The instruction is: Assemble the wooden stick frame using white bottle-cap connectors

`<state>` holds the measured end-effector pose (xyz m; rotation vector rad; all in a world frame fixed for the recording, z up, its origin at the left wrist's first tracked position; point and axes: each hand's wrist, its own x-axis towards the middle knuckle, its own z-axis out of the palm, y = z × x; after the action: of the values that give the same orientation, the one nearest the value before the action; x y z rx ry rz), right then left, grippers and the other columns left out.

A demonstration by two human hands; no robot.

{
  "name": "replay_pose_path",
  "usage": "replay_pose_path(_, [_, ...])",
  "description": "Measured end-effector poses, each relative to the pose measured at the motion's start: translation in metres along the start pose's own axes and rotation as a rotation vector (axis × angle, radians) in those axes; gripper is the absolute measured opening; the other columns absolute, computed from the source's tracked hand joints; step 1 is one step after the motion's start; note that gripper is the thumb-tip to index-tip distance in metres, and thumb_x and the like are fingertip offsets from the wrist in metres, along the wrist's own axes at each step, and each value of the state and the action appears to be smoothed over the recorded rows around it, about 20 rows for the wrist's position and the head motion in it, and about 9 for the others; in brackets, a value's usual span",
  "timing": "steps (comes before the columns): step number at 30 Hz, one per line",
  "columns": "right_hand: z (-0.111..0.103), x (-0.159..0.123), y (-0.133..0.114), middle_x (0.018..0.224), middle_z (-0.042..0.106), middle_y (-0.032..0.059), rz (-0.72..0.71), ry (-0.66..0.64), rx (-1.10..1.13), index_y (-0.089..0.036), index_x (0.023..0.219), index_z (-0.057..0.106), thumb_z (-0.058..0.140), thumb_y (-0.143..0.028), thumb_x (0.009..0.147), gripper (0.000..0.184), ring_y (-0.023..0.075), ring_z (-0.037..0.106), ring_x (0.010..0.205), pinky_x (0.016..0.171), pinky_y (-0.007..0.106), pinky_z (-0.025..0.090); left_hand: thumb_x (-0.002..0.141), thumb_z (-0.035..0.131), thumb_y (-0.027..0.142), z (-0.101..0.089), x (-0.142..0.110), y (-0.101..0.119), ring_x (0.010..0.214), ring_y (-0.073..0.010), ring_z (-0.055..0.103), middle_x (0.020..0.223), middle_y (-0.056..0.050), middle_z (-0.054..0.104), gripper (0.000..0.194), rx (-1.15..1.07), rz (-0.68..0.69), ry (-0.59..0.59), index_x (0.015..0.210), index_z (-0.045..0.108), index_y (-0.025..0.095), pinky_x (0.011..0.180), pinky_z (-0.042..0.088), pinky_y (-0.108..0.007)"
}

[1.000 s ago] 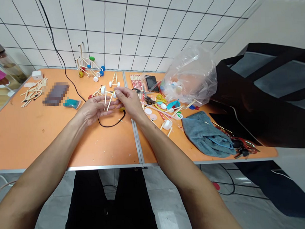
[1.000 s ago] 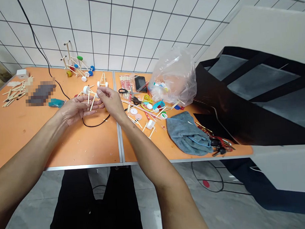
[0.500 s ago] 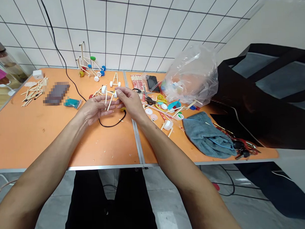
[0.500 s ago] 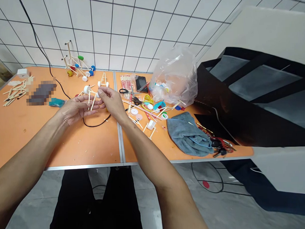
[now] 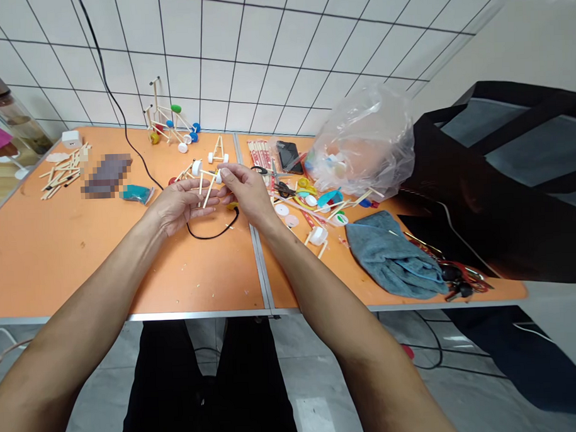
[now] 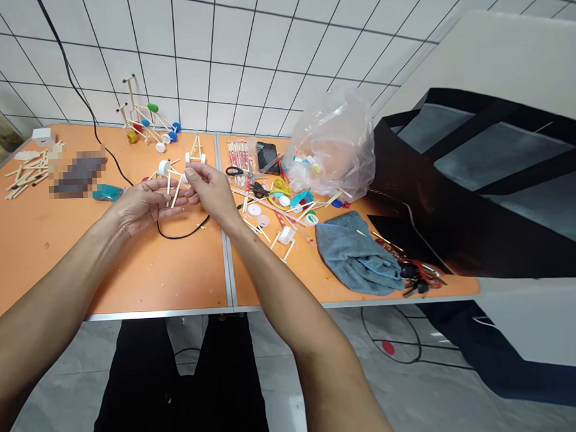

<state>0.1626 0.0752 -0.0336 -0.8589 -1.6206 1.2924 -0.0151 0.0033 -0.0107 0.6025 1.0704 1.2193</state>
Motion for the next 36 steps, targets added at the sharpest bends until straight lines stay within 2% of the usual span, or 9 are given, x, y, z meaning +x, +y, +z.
replay_pose_path(10, [0.0008, -0.0014, -0.0018, 0.112, 0.082, 0.0062, 0.009, 0.007, -0.006, -0.022, 0.124, 0.081, 0.081, -0.062, 0.101, 0.046, 0.0180, 0.080, 0.083, 0.067, 0.029, 0.070, 0.087, 0.069, -0.010, 0.0040, -0.0043, 0.0029, 0.086, -0.0202, 0.087, 0.099, -0.012, 0.089, 0.027, 0.027, -0.006, 0.015, 0.097, 0.076, 0.014, 0.078, 0.069, -0.027])
replay_pose_path(16, [0.0006, -0.0020, -0.0018, 0.115, 0.082, 0.0068, 0.012, 0.005, -0.008, -0.022, 0.126, 0.081, 0.081, -0.063, 0.101, 0.047, 0.0179, 0.080, 0.084, 0.067, 0.029, 0.070, 0.086, 0.071, -0.010, 0.0039, -0.0044, 0.0029, 0.089, -0.0217, 0.088, 0.102, -0.013, 0.089, 0.026, 0.026, -0.006, 0.012, 0.098, 0.077, 0.013, 0.087, 0.070, -0.032])
replay_pose_path(20, [0.0010, -0.0023, -0.0024, 0.115, 0.082, 0.0068, 0.018, 0.005, -0.012, -0.022, 0.127, 0.080, 0.080, -0.061, 0.101, 0.047, 0.0178, 0.079, 0.084, 0.068, 0.029, 0.070, 0.087, 0.069, -0.010, 0.0027, -0.0036, 0.0028, 0.088, -0.0210, 0.088, 0.101, -0.013, 0.089, 0.026, 0.029, -0.007, 0.007, 0.098, 0.077, 0.013, 0.084, 0.070, -0.029])
replay_pose_path(28, [0.0012, -0.0025, -0.0027, 0.111, 0.083, 0.0065, 0.034, 0.010, -0.032, -0.023, 0.131, 0.080, 0.080, -0.057, 0.102, 0.045, 0.0201, 0.080, 0.086, 0.070, 0.031, 0.072, 0.080, 0.078, -0.011, -0.0022, 0.0003, 0.0005, 0.092, -0.0231, 0.089, 0.105, -0.013, 0.089, 0.030, -0.015, -0.022, -0.024, 0.097, 0.077, 0.014, 0.087, 0.072, -0.032])
replay_pose_path(36, [0.0015, -0.0030, -0.0030, 0.105, 0.083, 0.0062, 0.022, 0.007, -0.026, -0.023, 0.129, 0.079, 0.082, -0.054, 0.100, 0.042, 0.0202, 0.080, 0.085, 0.071, 0.033, 0.072, 0.082, 0.075, -0.011, 0.0005, -0.0016, 0.0012, 0.091, -0.0228, 0.088, 0.103, -0.014, 0.089, 0.028, 0.001, -0.006, -0.014, 0.095, 0.078, 0.013, 0.088, 0.071, -0.033])
